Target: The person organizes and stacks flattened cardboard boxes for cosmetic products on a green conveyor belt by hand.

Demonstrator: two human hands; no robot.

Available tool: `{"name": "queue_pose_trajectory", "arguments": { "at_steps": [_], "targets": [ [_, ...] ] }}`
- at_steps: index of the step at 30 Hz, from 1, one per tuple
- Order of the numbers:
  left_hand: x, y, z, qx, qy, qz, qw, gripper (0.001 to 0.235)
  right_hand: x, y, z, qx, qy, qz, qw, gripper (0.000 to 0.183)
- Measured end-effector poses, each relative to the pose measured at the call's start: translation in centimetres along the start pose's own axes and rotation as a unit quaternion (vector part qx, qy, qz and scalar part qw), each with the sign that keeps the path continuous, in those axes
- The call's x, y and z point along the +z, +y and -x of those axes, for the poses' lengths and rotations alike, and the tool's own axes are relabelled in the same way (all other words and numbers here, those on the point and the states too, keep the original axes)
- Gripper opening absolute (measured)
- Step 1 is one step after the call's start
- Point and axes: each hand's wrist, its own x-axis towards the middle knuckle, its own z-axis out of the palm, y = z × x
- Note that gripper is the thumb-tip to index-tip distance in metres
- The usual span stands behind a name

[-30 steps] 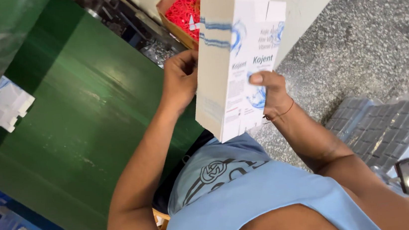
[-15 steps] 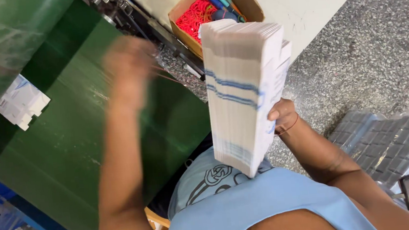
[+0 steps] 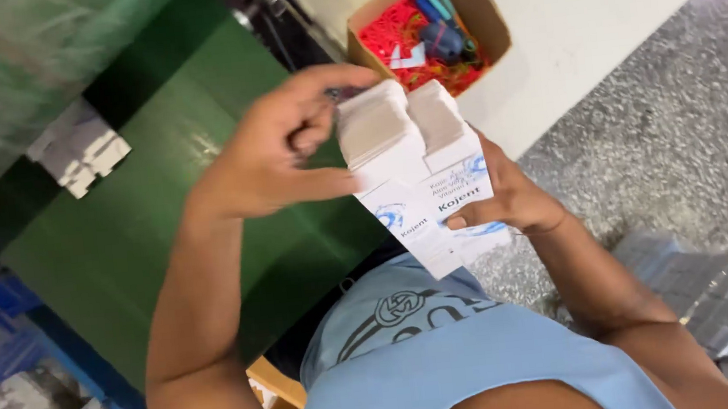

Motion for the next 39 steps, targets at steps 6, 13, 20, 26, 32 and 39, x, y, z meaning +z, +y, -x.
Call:
{"name": "queue_pose_trajectory", "arguments": {
  "at_steps": [6, 13, 20, 26, 32, 39],
  "targets": [
    [3.4, -0.5, -1.2, 0.127, 0.014, -0.443, 0.887, 0.046, 1.9, -0.3, -0.6, 0.033, 0.061, 0.089, 0.994, 0.096],
    [6.0, -6.7, 1.2, 0.117, 0.05, -0.331, 0.935, 0.044, 1.4, 1.5, -1.3, 0.052, 0.152, -0.184, 0.97, 0.081],
    [7.6, -9.8, 2.8, 0.06, 0.203, -0.174, 0.962, 0.053, 2.8, -0.1, -4.6, -0.017, 0.19, -0.315, 0.93, 0.062],
    [11.7, -11.2, 4.1, 0.08, 0.383, -0.294, 0.872, 0.041, 4.0, 0.5, -5.6, -0.055, 0.228, -0.313, 0.92, 0.056],
    [13.5, -13.4, 5.7, 0.175, 0.38, -0.275, 0.866, 0.028, 3.4, 0.4, -5.0, -0.098, 0.219, -0.262, 0.935, 0.051],
    [9.6, -14.5, 7.1, 0.104, 0.381, -0.14, 0.908, 0.04, 4.1, -0.5, -3.8, -0.062, 0.21, -0.246, 0.944, 0.06]
  ]
}}
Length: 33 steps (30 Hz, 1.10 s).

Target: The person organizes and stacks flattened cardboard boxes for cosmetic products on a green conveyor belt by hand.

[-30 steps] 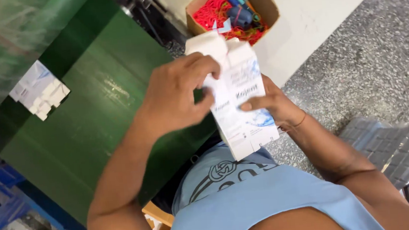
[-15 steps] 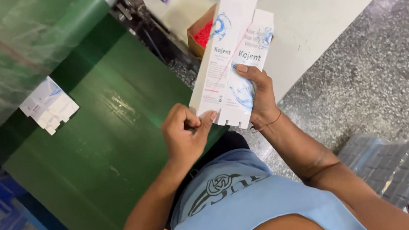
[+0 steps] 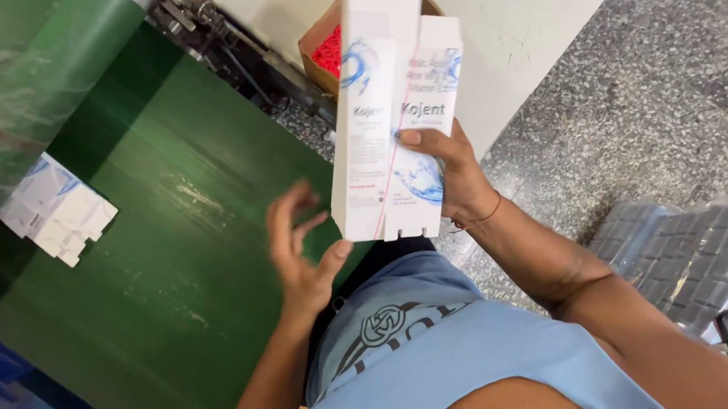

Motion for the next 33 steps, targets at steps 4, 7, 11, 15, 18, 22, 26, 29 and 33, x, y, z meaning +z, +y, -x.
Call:
{"name": "queue_pose_trajectory", "arguments": {
  "at_steps": [4, 7, 11, 15, 18, 22, 26, 29, 33],
  "targets": [
    [1.9, -0.5, -1.8, -0.103, -0.141, 0.198, 0.965, 0.082, -0.8, 1.7, 0.0, 0.006, -0.033, 0.063, 0.997, 0.065],
    [2.7, -2.9, -1.2, -0.2, -0.155, 0.208, 0.945, 0.08, -1.1, 1.2, 0.8, 0.006, -0.045, 0.11, 0.993, 0.073],
    [3.1, -2.9, -1.5, -0.171, -0.145, 0.256, 0.94, 0.079, -1.8, 0.8, 2.4, -0.018, -0.155, 0.262, 0.952, 0.099],
    [5.0, -4.5, -2.1, -0.137, -0.113, 0.247, 0.953, 0.083, -2.7, 0.4, 0.4, 0.034, -0.088, 0.172, 0.981, 0.094],
    [4.8, -4.4, -2.4, -0.154, -0.121, 0.219, 0.956, 0.083, -3.6, -2.5, -4.4, 0.019, -0.011, 0.206, 0.978, 0.087],
    [2.9, -3.6, -1.2, -0.113, -0.141, -0.005, 0.984, 0.065, -5.8, -7.9, -13.1, -0.163, -0.022, 0.409, 0.898, 0.073],
    [1.7, -3.6, 0.0, -0.073, -0.117, -0.096, 0.986, 0.035, -5.6, -11.4, -20.9, -0.288, 0.023, 0.559, 0.777, 0.063],
    [1.8, -2.8, -0.5, -0.066, -0.13, -0.09, 0.985, 0.025, -6.1, -13.1, -26.3, -0.289, 0.075, 0.67, 0.68, 0.053],
    [1.9, -2.7, -0.5, -0.08, -0.142, -0.105, 0.981, 0.024, -5.9, -12.5, -30.4, -0.203, 0.139, 0.79, 0.562, 0.057]
  ]
}}
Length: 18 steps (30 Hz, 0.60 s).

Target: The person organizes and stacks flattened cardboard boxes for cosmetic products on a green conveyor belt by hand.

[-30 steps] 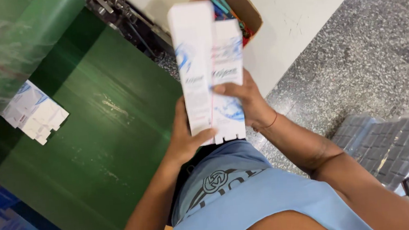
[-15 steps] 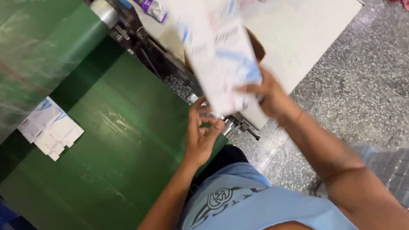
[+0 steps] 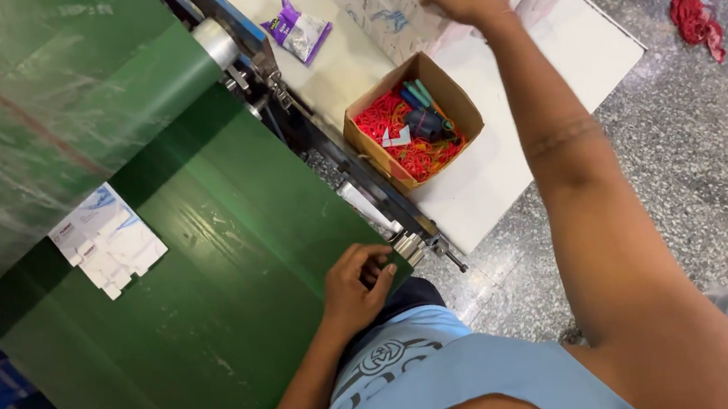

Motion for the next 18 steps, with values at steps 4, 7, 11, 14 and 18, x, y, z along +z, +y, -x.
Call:
{"name": "queue_pose_trajectory", "arguments": {
  "at_steps": [4, 7, 11, 14, 18],
  "targets": [
    [0.2, 0.0, 0.0, 0.035, -0.001, -0.018, 0.999, 0.022, 0.4, -0.9, 0.0, -0.019, 0.019, 0.027, 0.999, 0.067],
    [0.4, 0.1, 0.4, 0.006, -0.013, 0.003, 1.0, 0.022, 0.9, -0.6, 0.9, -0.019, 0.027, 0.032, 0.999, 0.075],
    [0.4, 0.4, 0.0, 0.037, -0.009, -0.014, 0.999, 0.021, 2.6, 1.3, 0.9, -0.024, 0.07, 0.031, 0.997, 0.09],
    [0.5, 0.5, 0.4, 0.03, -0.008, -0.015, 0.999, 0.021, 3.5, 1.8, 1.8, -0.056, 0.111, 0.022, 0.992, 0.099],
    [0.6, 0.5, 0.9, 0.04, -0.011, -0.013, 0.999, 0.021, 3.0, 1.0, 3.1, -0.051, 0.125, 0.008, 0.991, 0.104]
  ]
}}
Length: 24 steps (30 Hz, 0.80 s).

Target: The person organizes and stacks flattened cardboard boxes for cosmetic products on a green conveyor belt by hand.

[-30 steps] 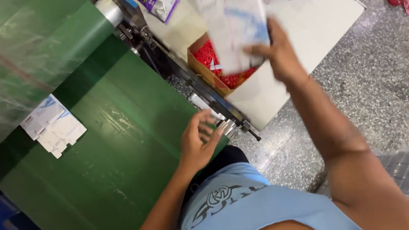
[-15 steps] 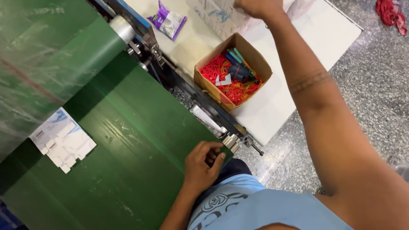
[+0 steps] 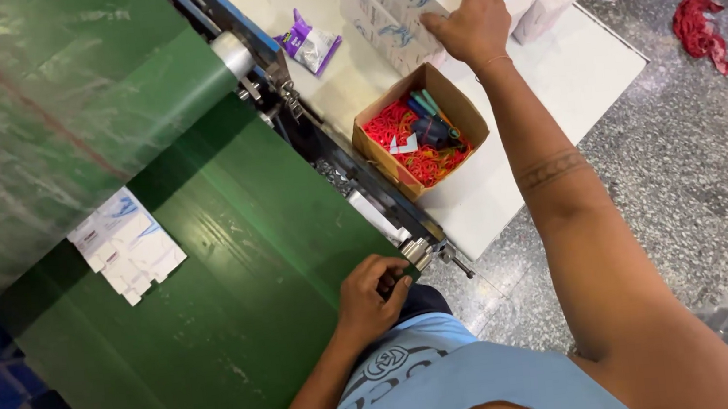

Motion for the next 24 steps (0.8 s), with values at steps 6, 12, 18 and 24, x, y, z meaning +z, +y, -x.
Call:
{"name": "queue_pose_trajectory", "arguments": {
  "at_steps": [6, 12, 18, 24],
  "targets": [
    [0.0, -0.3, 0.8, 0.002, 0.01, 0.032, 0.999, 0.02, -4.9, -7.9, 4.8, -0.089, 0.095, 0.065, 0.989, 0.098],
    [-4.2, -4.3, 2.0, 0.002, 0.168, 0.137, 0.976, 0.009, -5.6, -23.6, 15.9, -0.232, -0.133, -0.303, 0.915, 0.061],
    [-15.9, -13.2, 6.6, 0.001, 0.53, 0.157, 0.833, 0.036, 1.1, -33.0, 23.2, -0.051, -0.486, -0.573, 0.658, 0.059],
    [-20.8, -15.0, 9.5, -0.12, 0.52, 0.229, 0.814, 0.074, 3.4, -37.7, 26.0, 0.171, -0.527, -0.559, 0.617, 0.065]
  ]
}}
